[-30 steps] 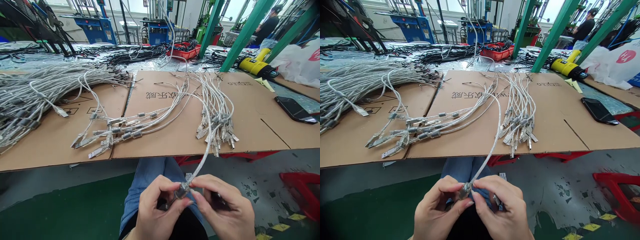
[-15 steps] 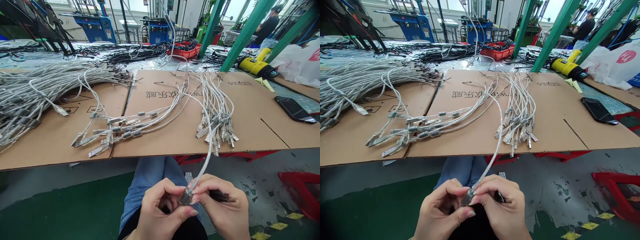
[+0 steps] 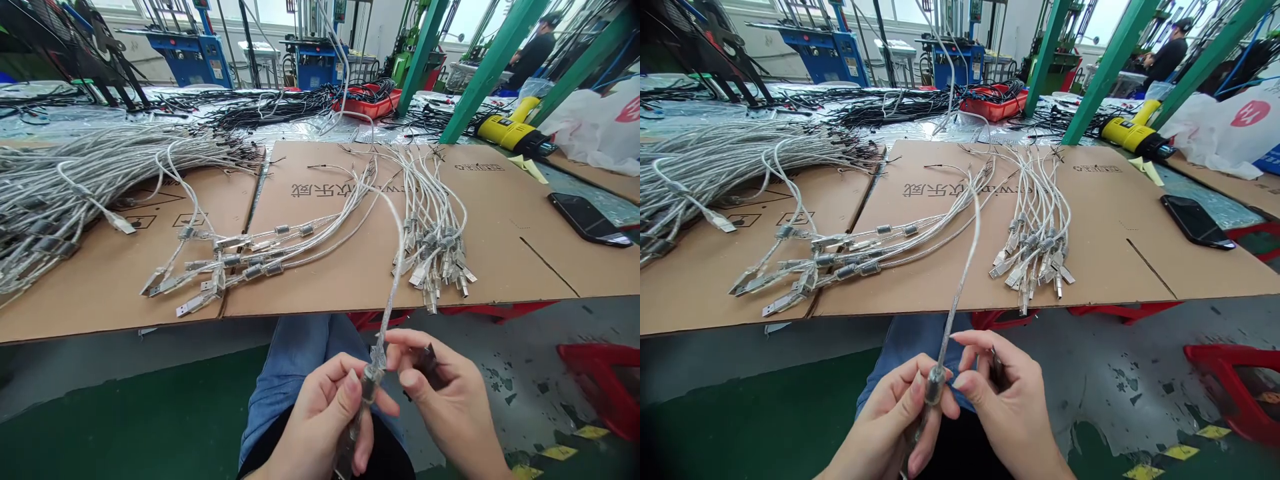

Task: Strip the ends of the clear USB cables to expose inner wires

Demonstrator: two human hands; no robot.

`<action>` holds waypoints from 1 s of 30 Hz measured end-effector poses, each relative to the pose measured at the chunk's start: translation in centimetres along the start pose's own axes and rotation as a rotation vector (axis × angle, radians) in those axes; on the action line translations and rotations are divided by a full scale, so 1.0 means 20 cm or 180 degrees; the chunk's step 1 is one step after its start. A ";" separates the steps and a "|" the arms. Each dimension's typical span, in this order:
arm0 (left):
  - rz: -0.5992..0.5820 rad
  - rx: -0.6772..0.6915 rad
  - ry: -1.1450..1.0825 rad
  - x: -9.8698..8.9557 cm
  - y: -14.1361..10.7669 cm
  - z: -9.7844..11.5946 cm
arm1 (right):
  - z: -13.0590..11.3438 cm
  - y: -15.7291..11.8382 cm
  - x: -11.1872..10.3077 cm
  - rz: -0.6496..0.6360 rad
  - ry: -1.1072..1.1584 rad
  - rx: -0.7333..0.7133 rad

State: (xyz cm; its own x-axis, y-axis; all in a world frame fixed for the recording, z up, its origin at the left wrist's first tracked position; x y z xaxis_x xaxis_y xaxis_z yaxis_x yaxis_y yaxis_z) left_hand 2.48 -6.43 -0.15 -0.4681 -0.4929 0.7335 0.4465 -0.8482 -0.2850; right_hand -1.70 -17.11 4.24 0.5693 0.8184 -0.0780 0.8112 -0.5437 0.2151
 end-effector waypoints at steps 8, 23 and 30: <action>0.0209 0.0003 0.0226 -0.03 -0.01 0.00 | -0.01 0.05 0.04 -0.0894 0.0086 0.0465; 0.0356 0.0508 0.1539 -0.04 -0.06 0.08 | -0.25 0.04 0.08 -0.1888 -0.1513 -0.1052; 0.0217 0.0628 0.1261 -0.01 -0.05 0.10 | -0.23 0.04 0.06 -0.1120 -0.1408 -0.0725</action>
State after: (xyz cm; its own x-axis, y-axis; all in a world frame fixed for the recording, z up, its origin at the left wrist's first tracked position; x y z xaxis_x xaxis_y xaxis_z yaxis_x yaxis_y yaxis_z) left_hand 3.67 -4.99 1.18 -0.6713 -0.6153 0.4131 0.6055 -0.7768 -0.1731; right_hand -0.91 -15.68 8.79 0.3133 0.7606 -0.5687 0.9396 -0.1612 0.3019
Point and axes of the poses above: each hand's wrist, its own y-axis towards the middle knuckle, its own x-axis out of the palm, z = x × y, the point moved 6 cm from there along y, towards the middle knuckle, and after that the axes turned 1 degree about -y, right-handed, at the moved point
